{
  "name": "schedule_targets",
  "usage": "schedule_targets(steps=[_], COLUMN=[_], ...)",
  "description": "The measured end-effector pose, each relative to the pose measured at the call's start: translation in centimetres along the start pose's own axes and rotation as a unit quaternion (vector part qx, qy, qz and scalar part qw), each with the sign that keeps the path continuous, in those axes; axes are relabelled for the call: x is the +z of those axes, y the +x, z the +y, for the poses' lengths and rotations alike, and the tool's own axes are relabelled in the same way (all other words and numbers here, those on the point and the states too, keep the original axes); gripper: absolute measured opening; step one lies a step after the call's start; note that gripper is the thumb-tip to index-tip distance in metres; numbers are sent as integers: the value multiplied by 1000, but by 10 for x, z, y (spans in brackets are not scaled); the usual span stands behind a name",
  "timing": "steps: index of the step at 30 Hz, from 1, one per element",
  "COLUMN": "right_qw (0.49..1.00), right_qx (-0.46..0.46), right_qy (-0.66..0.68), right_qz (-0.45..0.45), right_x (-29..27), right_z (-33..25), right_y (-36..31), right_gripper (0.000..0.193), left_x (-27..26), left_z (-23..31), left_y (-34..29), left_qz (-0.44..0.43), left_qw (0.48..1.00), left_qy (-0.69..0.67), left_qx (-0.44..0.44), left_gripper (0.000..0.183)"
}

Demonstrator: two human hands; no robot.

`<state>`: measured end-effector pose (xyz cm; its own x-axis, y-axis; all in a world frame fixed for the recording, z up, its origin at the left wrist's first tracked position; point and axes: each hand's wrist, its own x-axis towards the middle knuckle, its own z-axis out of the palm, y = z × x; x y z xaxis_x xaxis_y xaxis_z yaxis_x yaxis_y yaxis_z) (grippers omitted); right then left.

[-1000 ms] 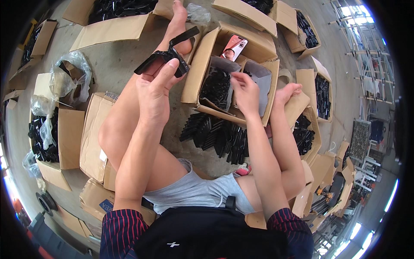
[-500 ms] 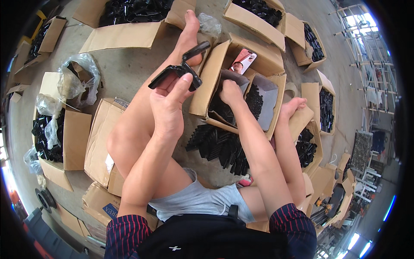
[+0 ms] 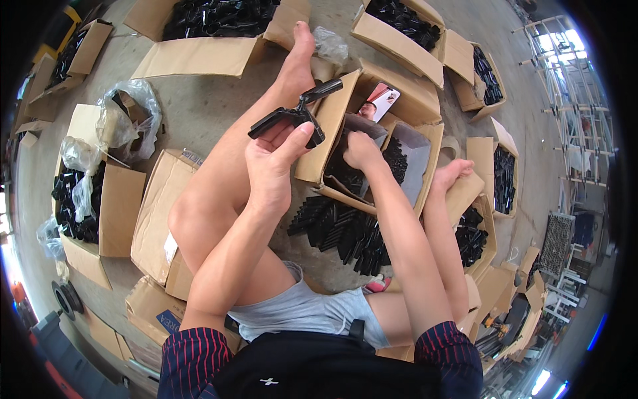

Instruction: The person picks up plastic components and rubber o-rings from boxes, fits the o-rings onto the components, and places the assembled parts into another box.

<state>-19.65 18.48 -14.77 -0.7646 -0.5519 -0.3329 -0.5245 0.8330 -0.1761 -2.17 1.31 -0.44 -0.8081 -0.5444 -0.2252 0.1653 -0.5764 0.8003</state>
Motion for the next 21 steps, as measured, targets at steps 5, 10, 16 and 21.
schedule_targets(steps=[5, 10, 16, 21], right_qw=[971, 847, 743, 705], right_qx=[21, 47, 5, 19], right_qy=[213, 487, 657, 693], right_qz=[104, 208, 131, 147], right_x=[-26, -36, -80, -103], right_z=[-18, -18, -60, -79], right_y=[-57, -120, -158, -168], right_gripper=[19, 14, 37, 19], left_x=[-1, 8, 5, 7], left_z=[-1, -18, -38, -46], left_y=[-1, -5, -9, -11], left_qz=[2, -27, -54, -76], left_qw=[999, 999, 996, 994], left_qy=[-29, -8, 30, 22], left_qx=[-14, -40, -70, -79], left_gripper=[24, 20, 23, 32])
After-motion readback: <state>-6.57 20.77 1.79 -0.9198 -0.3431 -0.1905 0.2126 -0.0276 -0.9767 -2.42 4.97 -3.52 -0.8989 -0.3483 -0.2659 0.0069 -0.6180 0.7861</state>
